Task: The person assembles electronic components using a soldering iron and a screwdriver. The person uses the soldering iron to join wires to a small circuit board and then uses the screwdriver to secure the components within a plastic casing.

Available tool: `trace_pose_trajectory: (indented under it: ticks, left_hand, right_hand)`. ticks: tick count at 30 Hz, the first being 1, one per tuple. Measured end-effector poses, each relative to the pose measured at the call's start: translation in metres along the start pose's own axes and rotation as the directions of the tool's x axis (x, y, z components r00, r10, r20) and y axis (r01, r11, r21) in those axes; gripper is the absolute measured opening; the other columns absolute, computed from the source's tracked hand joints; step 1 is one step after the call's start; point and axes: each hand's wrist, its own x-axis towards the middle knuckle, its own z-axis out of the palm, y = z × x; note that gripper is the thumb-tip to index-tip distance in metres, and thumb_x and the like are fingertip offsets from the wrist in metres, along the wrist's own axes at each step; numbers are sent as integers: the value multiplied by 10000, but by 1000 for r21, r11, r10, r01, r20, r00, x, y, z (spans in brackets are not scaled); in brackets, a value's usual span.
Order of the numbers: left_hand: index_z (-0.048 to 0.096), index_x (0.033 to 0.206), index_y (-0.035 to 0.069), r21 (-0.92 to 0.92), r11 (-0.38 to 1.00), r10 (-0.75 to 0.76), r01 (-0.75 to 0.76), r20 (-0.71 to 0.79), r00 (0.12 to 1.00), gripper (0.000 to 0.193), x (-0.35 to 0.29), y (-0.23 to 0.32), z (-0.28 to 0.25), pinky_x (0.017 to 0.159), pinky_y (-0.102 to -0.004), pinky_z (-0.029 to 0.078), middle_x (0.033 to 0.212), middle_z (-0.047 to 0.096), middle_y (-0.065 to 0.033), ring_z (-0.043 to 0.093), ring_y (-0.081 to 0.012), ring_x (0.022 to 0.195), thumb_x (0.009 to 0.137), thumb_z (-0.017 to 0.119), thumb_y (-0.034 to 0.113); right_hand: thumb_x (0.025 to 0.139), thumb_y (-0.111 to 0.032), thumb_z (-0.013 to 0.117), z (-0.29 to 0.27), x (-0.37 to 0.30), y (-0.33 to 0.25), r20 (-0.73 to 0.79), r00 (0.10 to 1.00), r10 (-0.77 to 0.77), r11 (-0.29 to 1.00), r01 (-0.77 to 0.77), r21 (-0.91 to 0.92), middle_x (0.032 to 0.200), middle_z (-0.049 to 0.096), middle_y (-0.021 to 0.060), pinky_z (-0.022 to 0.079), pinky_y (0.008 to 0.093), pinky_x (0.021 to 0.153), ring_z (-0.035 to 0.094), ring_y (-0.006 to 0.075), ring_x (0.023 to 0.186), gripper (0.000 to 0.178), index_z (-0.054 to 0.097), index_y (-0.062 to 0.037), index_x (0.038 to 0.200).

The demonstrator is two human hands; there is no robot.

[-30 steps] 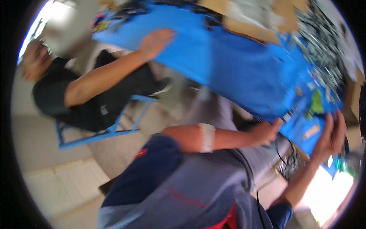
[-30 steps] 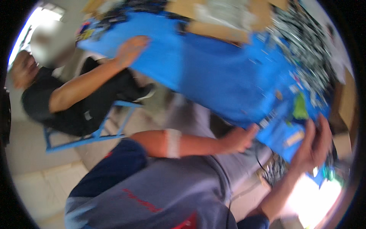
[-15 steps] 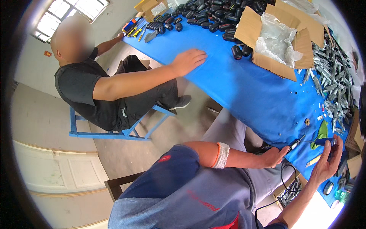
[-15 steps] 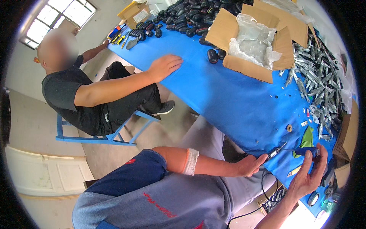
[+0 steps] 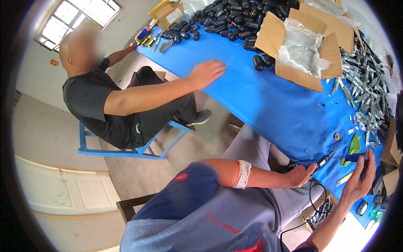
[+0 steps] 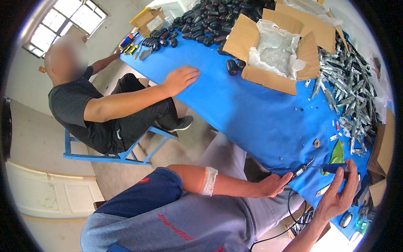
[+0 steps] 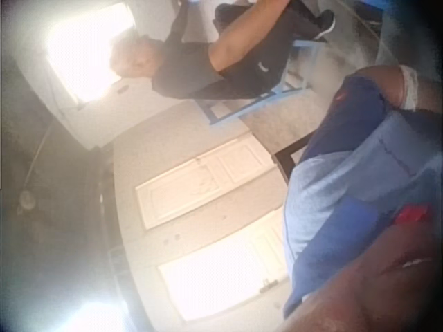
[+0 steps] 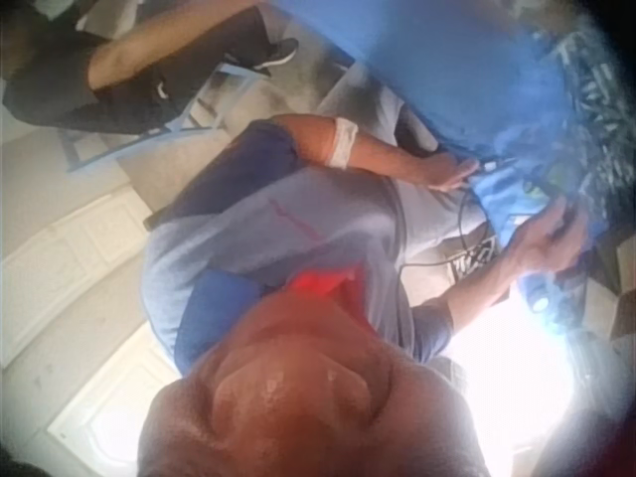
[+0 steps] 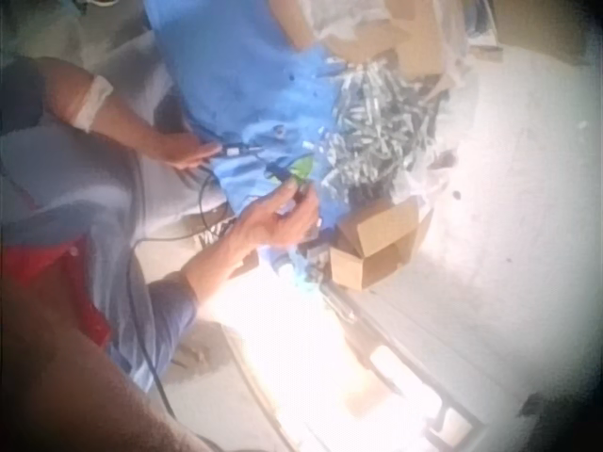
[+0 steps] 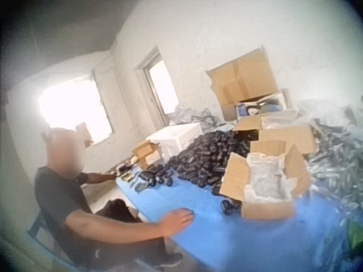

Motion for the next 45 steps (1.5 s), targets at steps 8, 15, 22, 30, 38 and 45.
trace_pose_trajectory:
  ticks: [8,15,22,30,38,45]
  left_hand:
    - [294,465,139,-52,999,-17,17,-5,1000,685,-3,5,3,371,-337,218,422,292,14,269,-123,365,879,321,684]
    - [328,500,138,-133,991,-23,27,36,999,670,6,-3,5,373,-314,232,444,313,23,289,-118,373,866,331,699]
    - [265,417,129,-54,998,-30,29,-7,1000,736,1,1,2,375,-347,260,406,339,-6,314,-147,347,858,311,716]
    - [338,481,131,-49,996,-71,70,-25,997,681,8,-13,1,364,-340,253,435,349,11,313,-137,363,859,355,697]
    - [425,552,94,-129,980,-163,149,-101,981,671,-15,31,0,368,-289,300,451,359,-4,367,-135,377,870,348,679]
    - [463,639,72,-203,945,-243,257,89,966,572,-13,37,-18,401,-232,342,587,438,3,459,-91,515,873,489,593]
  right_hand:
    - [843,-59,652,1,-7,11,-46,999,-3,999,1,-44,1019,618,114,443,303,835,563,206,947,295,595,18,1122]
    - [927,-117,560,1,-4,5,1,992,125,989,-125,75,1100,609,92,433,289,862,550,159,955,269,568,11,1163]
    - [933,-121,549,2,-6,2,18,996,89,990,-91,104,1133,589,89,416,281,870,533,156,977,278,555,9,1179]
    - [873,-54,625,-1,-11,24,-68,990,124,991,-120,61,1097,603,97,445,268,843,557,160,964,247,597,19,1107]
    - [851,7,616,7,3,0,-70,997,13,994,-6,106,1010,657,88,473,214,759,586,103,843,276,591,20,1126]
    - [746,-92,756,20,2,8,-129,990,-62,978,85,189,857,638,54,463,216,625,562,102,693,293,650,-33,1012]
